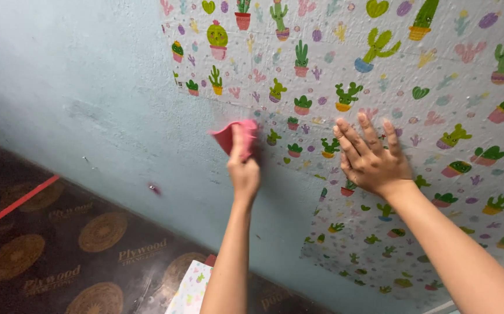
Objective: Smoothing a decorative vinyl sheet onto a wall using a cloth and then organizing paper materials on the floor.
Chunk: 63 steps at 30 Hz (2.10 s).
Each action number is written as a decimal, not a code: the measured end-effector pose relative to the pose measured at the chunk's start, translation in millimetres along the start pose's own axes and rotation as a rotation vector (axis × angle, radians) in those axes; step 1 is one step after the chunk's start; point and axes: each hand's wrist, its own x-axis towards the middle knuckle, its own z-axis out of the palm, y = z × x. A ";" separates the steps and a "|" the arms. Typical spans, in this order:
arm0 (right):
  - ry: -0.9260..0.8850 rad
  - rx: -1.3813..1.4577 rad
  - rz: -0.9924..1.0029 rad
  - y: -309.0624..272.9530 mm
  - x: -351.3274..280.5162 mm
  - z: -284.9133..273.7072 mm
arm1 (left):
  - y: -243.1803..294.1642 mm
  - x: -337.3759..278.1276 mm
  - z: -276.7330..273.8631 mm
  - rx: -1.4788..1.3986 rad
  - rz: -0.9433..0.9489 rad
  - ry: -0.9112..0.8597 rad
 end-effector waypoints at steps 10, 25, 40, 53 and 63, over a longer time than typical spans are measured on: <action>0.009 0.021 0.003 2.8 1.2 5.0 | -47.1 27.4 61.9 0.341 0.319 0.149; 0.005 0.029 -0.013 -2.3 -2.2 1.0 | -79.5 -30.3 37.1 0.458 0.326 0.067; 0.039 0.045 -0.019 -1.2 1.5 -0.4 | -54.7 -63.9 46.0 0.354 0.238 -0.060; 0.009 0.022 -0.031 -4.4 -3.8 -1.2 | -4.0 -81.7 88.2 0.429 0.437 -0.098; 0.001 -0.002 -0.012 0.2 2.7 -5.1 | 34.3 -124.9 39.4 -0.668 -0.857 -0.263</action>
